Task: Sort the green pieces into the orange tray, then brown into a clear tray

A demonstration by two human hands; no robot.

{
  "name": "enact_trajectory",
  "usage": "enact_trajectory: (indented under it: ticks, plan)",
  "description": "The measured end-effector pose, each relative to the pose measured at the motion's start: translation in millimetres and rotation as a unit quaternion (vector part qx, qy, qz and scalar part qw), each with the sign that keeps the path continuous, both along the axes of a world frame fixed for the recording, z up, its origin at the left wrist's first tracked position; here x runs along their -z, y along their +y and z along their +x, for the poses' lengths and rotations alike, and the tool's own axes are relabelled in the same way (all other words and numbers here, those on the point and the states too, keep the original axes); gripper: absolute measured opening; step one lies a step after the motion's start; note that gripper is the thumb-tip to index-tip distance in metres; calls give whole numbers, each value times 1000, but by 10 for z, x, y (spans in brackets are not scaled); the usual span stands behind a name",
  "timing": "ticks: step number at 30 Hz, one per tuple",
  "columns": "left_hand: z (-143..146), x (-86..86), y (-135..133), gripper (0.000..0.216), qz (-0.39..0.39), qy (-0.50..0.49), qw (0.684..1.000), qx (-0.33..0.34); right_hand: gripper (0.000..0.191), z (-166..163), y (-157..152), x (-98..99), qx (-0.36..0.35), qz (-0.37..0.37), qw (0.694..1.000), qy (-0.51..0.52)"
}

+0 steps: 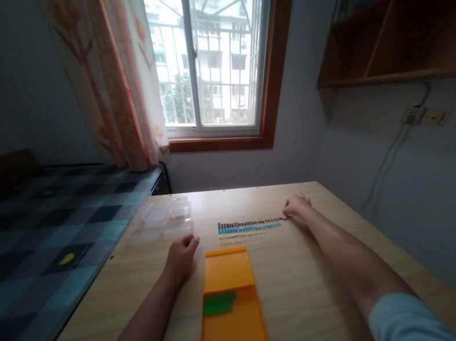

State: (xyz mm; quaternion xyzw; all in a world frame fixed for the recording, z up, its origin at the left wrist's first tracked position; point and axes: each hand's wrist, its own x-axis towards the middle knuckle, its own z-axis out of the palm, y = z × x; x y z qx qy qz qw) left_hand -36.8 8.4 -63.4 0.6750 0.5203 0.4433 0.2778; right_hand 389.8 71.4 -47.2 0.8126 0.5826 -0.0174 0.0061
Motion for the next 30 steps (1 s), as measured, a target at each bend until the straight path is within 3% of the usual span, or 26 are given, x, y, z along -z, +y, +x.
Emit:
enact_trajectory:
  ticks: [15,22,26,30]
  plan:
    - [0,-34,-26,37,-1,-3,1000,3,32,-107,-137,-107,-13,26,999,35]
    - [6,-30,-29,36,-2,0,1000,4,31,-289,-264,-535,-53,98,990,83]
    - [25,-34,-55,36,-1,5,1000,4,20,-553,-672,-719,-143,132,971,138]
    - [47,-46,-80,35,-6,10,1000,-1,15,-1049,-1410,-715,-266,95,935,214]
